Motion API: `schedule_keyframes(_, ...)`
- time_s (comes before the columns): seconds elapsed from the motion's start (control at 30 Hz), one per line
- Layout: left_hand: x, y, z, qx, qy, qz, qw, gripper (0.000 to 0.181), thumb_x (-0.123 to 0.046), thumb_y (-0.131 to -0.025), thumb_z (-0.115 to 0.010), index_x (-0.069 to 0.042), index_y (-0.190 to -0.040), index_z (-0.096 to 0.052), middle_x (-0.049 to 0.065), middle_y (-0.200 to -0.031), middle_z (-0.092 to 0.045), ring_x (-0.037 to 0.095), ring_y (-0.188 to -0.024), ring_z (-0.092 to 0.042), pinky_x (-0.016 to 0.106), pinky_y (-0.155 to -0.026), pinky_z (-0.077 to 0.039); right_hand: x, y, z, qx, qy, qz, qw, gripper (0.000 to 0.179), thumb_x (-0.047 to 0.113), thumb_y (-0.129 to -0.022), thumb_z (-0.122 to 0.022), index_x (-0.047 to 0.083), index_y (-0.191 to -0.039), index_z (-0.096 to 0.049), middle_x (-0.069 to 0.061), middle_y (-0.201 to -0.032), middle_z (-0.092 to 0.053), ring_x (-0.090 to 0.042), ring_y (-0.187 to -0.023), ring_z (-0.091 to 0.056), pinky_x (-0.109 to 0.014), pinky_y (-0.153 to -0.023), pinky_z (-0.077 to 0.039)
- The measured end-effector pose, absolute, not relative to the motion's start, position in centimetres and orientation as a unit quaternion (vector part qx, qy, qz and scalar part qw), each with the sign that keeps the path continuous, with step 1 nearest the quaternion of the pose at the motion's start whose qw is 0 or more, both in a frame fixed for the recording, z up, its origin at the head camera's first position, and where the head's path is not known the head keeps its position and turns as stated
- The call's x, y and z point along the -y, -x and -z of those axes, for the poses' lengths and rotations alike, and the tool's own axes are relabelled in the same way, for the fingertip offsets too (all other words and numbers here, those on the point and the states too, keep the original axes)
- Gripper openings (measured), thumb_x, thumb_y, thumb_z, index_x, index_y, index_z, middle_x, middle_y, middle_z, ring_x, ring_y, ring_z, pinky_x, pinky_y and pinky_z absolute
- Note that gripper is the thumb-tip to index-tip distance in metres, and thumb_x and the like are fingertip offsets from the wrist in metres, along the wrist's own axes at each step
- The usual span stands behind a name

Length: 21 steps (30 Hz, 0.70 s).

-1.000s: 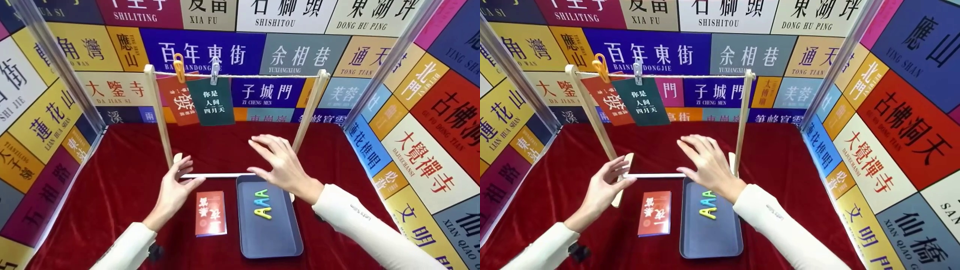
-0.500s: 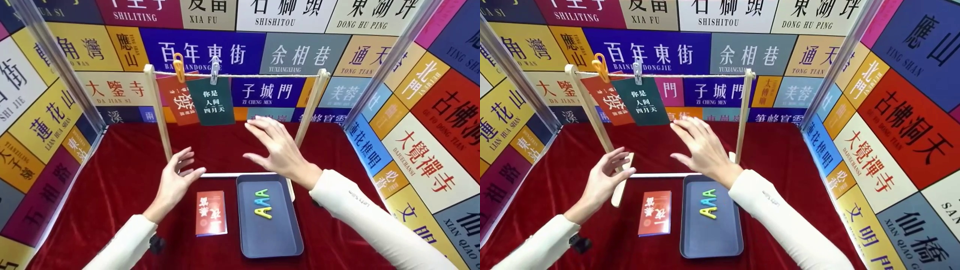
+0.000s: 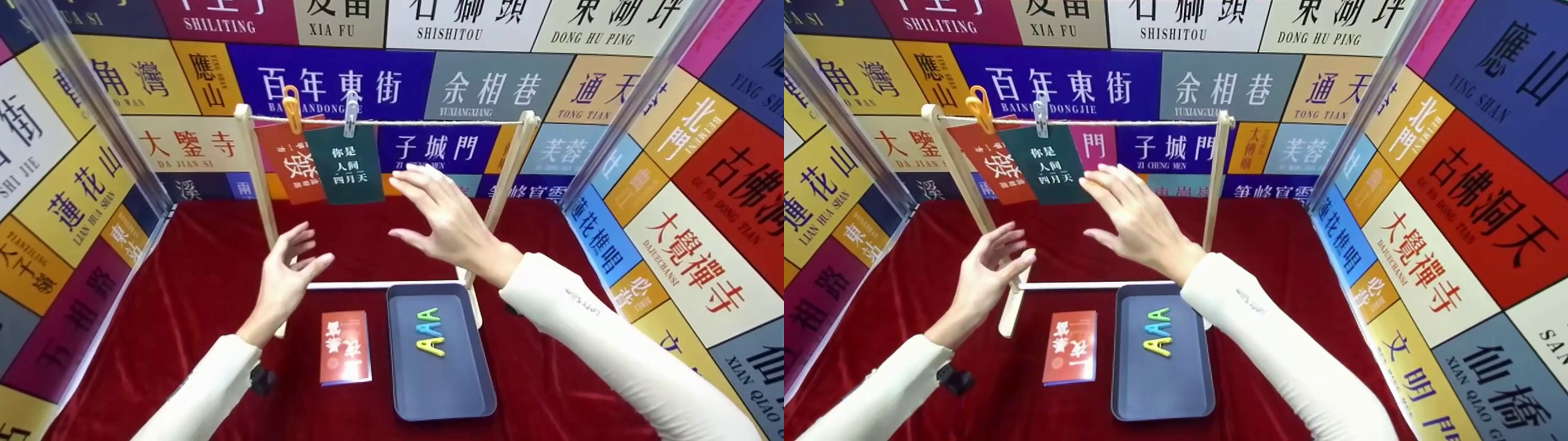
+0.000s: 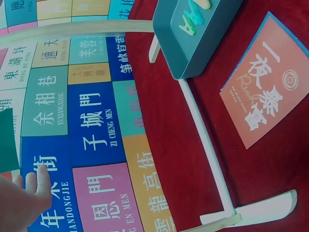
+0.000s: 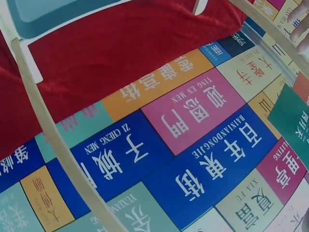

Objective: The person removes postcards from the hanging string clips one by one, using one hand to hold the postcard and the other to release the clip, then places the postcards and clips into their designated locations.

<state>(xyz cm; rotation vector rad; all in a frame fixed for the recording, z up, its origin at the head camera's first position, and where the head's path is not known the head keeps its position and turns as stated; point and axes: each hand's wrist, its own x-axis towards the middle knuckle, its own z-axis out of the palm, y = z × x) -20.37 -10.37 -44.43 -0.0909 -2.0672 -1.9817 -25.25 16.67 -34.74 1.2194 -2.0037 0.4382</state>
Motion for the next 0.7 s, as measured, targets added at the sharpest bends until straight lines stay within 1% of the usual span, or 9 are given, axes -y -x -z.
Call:
schedule_keyframes(0.17, 10.2, 21.0, 44.0, 0.705, 0.030, 0.692, 0.152, 0.065, -0.001, -0.082, -0.081, -0.006, -0.141, -0.053, 0.015, -0.134, -0.062, 0.022, -0.118, -0.062, 0.036, -0.099, -0.058, -16.1, 25.6, 33.8, 0.776, -0.480, -0.167, 0.374, 0.065, 0.034, -0.088, -0.078, -0.001, -0.137, -0.055, -0.018, -0.139, -0.058, -0.035, -0.135, -0.051, -0.047, -0.123, -0.037)
schedule_keyframes(0.23, 10.2, 21.3, 43.9, 0.703, 0.031, 0.694, 0.155, 0.064, -0.002, -0.082, -0.081, -0.006, -0.140, -0.054, 0.015, -0.133, -0.063, 0.021, -0.118, -0.062, 0.033, -0.098, -0.058, -15.8, 25.7, 33.4, 0.774, -0.481, -0.167, 0.376, 0.065, 0.035, -0.089, -0.077, -0.002, -0.137, -0.055, -0.019, -0.139, -0.058, -0.035, -0.135, -0.051, -0.047, -0.122, -0.038)
schedule_keyframes(0.47, 10.2, 21.9, 43.5, 0.701, 0.042, 0.693, 0.166, 0.061, -0.003, -0.083, -0.081, -0.006, -0.139, -0.056, 0.014, -0.132, -0.064, 0.021, -0.118, -0.063, 0.029, -0.099, -0.057, -15.1, 26.4, 32.3, 0.774, -0.480, -0.166, 0.379, 0.064, 0.037, -0.090, -0.075, -0.002, -0.138, -0.055, -0.019, -0.140, -0.057, -0.035, -0.136, -0.050, -0.043, -0.124, -0.036)
schedule_keyframes(0.5, 10.2, 22.0, 43.4, 0.697, 0.044, 0.695, 0.169, 0.061, -0.003, -0.083, -0.080, -0.005, -0.139, -0.056, 0.014, -0.131, -0.064, 0.020, -0.117, -0.063, 0.033, -0.101, -0.057, -15.0, 26.4, 32.1, 0.775, -0.478, -0.167, 0.378, 0.065, 0.037, -0.090, -0.075, -0.002, -0.138, -0.054, -0.019, -0.140, -0.057, -0.036, -0.136, -0.050, -0.043, -0.124, -0.035)
schedule_keyframes(0.53, 10.2, 22.1, 43.3, 0.695, 0.046, 0.697, 0.170, 0.061, -0.003, -0.083, -0.080, -0.005, -0.138, -0.056, 0.015, -0.131, -0.064, 0.018, -0.116, -0.063, 0.032, -0.101, -0.057, -14.9, 26.5, 31.9, 0.776, -0.477, -0.170, 0.376, 0.065, 0.036, -0.089, -0.076, -0.002, -0.138, -0.054, -0.019, -0.140, -0.056, -0.035, -0.136, -0.050, -0.042, -0.124, -0.035)
schedule_keyframes(0.6, 10.2, 22.3, 43.2, 0.692, 0.048, 0.699, 0.174, 0.060, -0.002, -0.082, -0.081, -0.004, -0.138, -0.056, 0.015, -0.130, -0.065, 0.017, -0.115, -0.064, 0.036, -0.102, -0.057, -14.7, 26.7, 31.6, 0.778, -0.473, -0.172, 0.375, 0.067, 0.036, -0.089, -0.076, -0.002, -0.139, -0.053, -0.019, -0.141, -0.056, -0.035, -0.136, -0.049, -0.041, -0.125, -0.034)
schedule_keyframes(0.7, 10.1, 22.7, 42.9, 0.688, 0.049, 0.701, 0.181, 0.061, -0.001, -0.082, -0.081, -0.002, -0.137, -0.056, 0.018, -0.129, -0.065, 0.019, -0.115, -0.064, 0.038, -0.103, -0.057, -14.4, 27.2, 30.9, 0.779, -0.468, -0.181, 0.376, 0.069, 0.035, -0.088, -0.078, -0.003, -0.139, -0.052, -0.020, -0.141, -0.055, -0.035, -0.136, -0.049, -0.041, -0.126, -0.033)
